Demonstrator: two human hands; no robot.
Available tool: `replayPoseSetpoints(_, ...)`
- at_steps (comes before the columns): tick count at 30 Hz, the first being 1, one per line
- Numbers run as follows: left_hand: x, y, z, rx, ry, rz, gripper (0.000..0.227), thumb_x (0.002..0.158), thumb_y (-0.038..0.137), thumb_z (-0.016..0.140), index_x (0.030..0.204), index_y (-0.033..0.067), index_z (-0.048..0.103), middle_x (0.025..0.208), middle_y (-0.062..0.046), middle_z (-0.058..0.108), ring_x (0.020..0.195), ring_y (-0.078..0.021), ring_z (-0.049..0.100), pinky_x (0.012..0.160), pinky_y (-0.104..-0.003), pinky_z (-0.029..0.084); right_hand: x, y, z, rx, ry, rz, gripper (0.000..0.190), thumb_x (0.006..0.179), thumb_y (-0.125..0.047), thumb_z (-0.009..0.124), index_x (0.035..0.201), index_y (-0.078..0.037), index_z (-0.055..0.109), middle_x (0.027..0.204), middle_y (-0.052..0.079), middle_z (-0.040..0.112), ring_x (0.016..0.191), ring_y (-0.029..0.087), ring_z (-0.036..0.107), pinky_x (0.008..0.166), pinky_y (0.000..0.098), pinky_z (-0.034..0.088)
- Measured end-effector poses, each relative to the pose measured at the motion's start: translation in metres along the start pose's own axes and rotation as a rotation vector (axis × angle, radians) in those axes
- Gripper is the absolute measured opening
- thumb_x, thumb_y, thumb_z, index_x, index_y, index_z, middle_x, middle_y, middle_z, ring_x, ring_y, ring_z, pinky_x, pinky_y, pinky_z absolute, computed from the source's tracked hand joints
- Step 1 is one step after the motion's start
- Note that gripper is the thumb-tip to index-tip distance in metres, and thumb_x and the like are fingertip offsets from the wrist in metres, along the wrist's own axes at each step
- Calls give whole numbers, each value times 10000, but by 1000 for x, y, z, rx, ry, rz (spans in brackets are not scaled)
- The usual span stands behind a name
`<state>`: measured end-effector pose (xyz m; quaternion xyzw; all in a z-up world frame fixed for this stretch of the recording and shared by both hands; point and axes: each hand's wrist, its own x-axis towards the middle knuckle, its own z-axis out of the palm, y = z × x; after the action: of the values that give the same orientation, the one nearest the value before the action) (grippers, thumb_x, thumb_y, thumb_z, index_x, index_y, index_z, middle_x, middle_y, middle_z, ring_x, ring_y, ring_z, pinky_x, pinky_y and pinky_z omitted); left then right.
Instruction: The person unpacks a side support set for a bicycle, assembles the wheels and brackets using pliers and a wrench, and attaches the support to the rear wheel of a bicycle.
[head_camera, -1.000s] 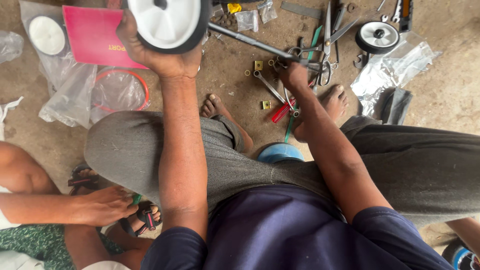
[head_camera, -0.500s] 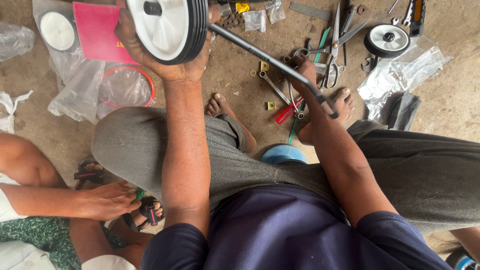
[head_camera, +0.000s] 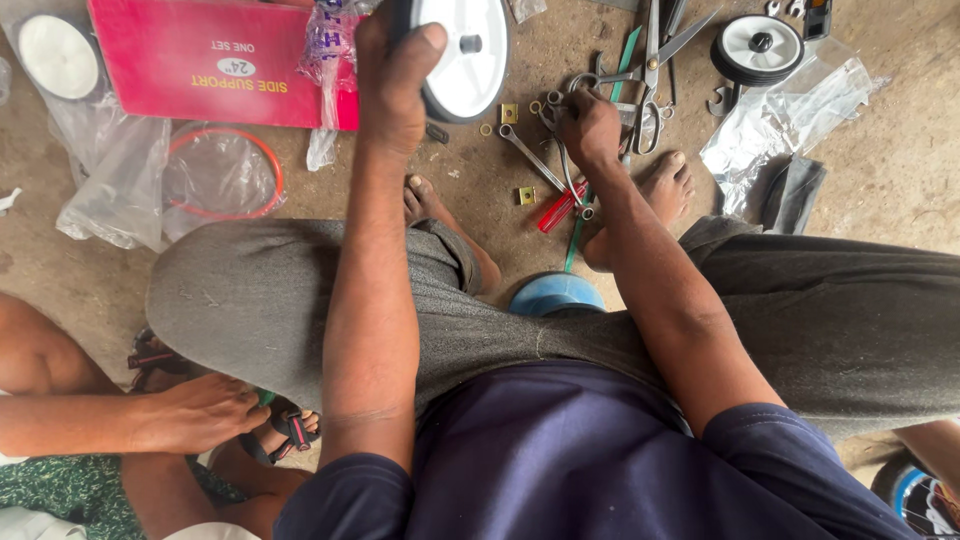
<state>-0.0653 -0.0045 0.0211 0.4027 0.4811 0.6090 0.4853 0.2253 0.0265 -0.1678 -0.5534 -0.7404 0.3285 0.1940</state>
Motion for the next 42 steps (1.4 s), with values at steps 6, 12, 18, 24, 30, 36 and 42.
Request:
replayPoseSetpoints(6,6,-9,7,85,44,113,439,1011,439,651,1124,14,662,903,-46,662,852,-145,660,772,-342,551,-1,-10,9,-120,-185,53,176,891,-194,737,1021,-78,762,992,137,712,865,319,712,770,449,581)
replayPoseSetpoints(12,8,3,6,177,73,-13,474,1032,480,659,1008,7,675,844,-20,638,796,-104,618,744,-322,502,-14,-1,5,-390,-138,139,328,885,-295,787,1071,-43,690,1042,155,668,869,367,687,735,509,564)
replayPoseSetpoints(18,10,25,6,207,41,-55,559,1009,582,637,1003,26,690,830,-3,671,777,-96,664,722,-306,543,-12,10,6,-400,-69,-28,98,987,-137,675,1069,-95,709,1039,155,651,918,349,676,803,474,568)
replayPoseSetpoints(24,2,36,7,225,45,-160,644,987,658,622,989,17,693,794,-13,640,748,-94,634,693,-299,526,2,1,26,-562,-4,-417,258,779,-105,620,1015,-141,717,1158,162,682,993,383,669,792,460,537)
replayPoseSetpoints(30,-2,35,12,240,23,-214,729,937,763,550,960,50,703,761,-14,679,755,-96,735,678,-283,637,12,10,41,-706,-653,181,236,1087,-182,500,1201,-34,644,1028,164,698,860,274,691,787,437,576)
replayPoseSetpoints(36,-3,47,25,242,75,-224,782,904,801,558,964,34,701,779,10,649,780,-82,645,716,-273,556,25,-19,19,-162,-196,191,269,895,-258,770,1009,-35,673,872,108,698,751,195,676,651,371,577)
replayPoseSetpoints(42,0,51,28,268,56,-227,801,901,826,552,894,33,670,774,7,610,773,-93,552,715,-304,486,69,-122,-75,649,-62,14,222,957,-32,613,1146,-125,682,860,13,710,677,109,665,616,288,609)
